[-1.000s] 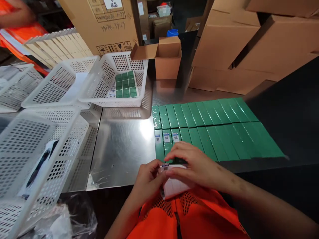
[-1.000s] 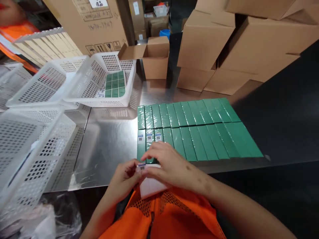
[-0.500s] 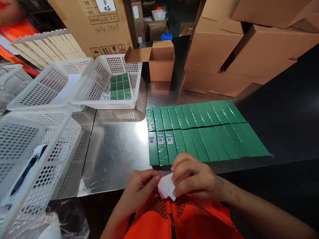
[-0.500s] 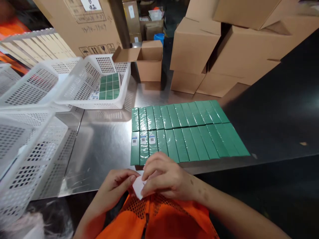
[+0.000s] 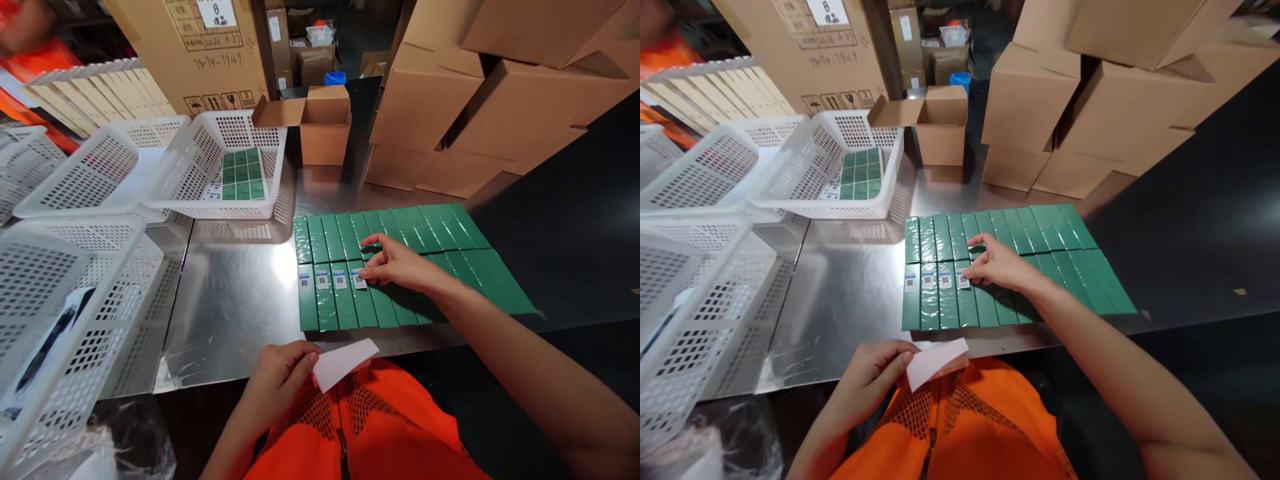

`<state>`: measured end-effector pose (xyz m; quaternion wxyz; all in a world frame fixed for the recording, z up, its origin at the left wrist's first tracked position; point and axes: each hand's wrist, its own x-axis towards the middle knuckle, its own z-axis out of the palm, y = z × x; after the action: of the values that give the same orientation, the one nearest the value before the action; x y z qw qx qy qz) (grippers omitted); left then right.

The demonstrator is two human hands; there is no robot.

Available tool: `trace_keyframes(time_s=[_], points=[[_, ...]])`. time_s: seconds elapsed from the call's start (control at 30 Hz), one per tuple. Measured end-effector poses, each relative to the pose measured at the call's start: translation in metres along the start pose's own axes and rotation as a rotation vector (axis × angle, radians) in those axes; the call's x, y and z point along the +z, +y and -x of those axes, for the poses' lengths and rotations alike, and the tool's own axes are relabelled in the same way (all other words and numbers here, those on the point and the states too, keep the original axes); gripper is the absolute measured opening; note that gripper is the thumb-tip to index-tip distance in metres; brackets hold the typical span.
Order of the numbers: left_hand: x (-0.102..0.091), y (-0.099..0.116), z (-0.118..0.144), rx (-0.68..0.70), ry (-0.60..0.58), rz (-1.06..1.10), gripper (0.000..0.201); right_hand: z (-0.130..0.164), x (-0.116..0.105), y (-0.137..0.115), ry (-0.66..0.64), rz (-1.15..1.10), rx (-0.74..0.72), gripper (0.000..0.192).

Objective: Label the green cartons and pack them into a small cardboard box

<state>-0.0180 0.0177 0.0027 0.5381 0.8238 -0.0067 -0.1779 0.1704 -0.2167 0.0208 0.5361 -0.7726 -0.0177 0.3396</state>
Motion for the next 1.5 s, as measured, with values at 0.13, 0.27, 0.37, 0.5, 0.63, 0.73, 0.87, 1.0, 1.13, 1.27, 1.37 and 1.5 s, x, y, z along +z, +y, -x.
trace_keyframes(time_s=[0.13, 0.27, 0.37, 0.5, 0.63, 0.73, 0.87, 1.0, 1.13, 1.27, 1.37, 1.5], points=[[0.001, -0.002, 0.0, -0.026, 0.003, 0.011, 0.031, -0.004, 0.004, -0.004, 0.007, 0.032, 0.033, 0.058], [0.001, -0.003, 0.0, -0.017, -0.007, 0.009, 0.032, -0.008, 0.005, 0.0, 0.144, 0.247, -0.031, 0.059], [-0.001, -0.002, 0.0, -0.011, 0.011, 0.015, 0.033, -0.001, 0.005, 0.006, 0.31, 0.451, -0.159, 0.059], [-0.006, 0.005, 0.0, -0.013, 0.07, 0.071, 0.033, 0.033, 0.012, 0.014, 0.033, 0.135, -0.334, 0.048], [-0.009, 0.011, -0.007, -0.062, 0.111, 0.307, 0.034, 0.065, 0.026, 0.02, -0.383, 0.094, -0.31, 0.066], [-0.006, 0.01, -0.018, -0.116, 0.185, 0.587, 0.045, 0.07, 0.039, 0.029, -0.321, 0.017, -0.252, 0.029], [0.002, 0.008, -0.027, -0.022, 0.141, 0.636, 0.058, 0.067, 0.047, 0.038, -0.207, -0.247, -0.223, 0.032], [0.009, 0.011, -0.028, -0.099, 0.191, 0.497, 0.034, 0.07, 0.042, 0.038, -0.096, -0.203, -0.359, 0.026], [0.006, 0.015, -0.03, -0.157, 0.285, 0.643, 0.028, 0.077, 0.029, 0.036, -0.16, -0.083, -0.556, 0.026], [0.003, 0.019, -0.031, -0.05, 0.255, 0.702, 0.046, 0.081, 0.025, 0.039, -0.183, -0.034, -0.669, 0.03], [0.008, 0.021, -0.03, -0.069, 0.271, 0.547, 0.037, 0.082, 0.031, 0.043, -0.06, -0.003, -0.54, 0.026], [0.019, 0.02, -0.028, -0.101, 0.333, 0.435, 0.024, 0.085, 0.037, 0.046, 0.013, -0.093, -0.319, 0.035]])
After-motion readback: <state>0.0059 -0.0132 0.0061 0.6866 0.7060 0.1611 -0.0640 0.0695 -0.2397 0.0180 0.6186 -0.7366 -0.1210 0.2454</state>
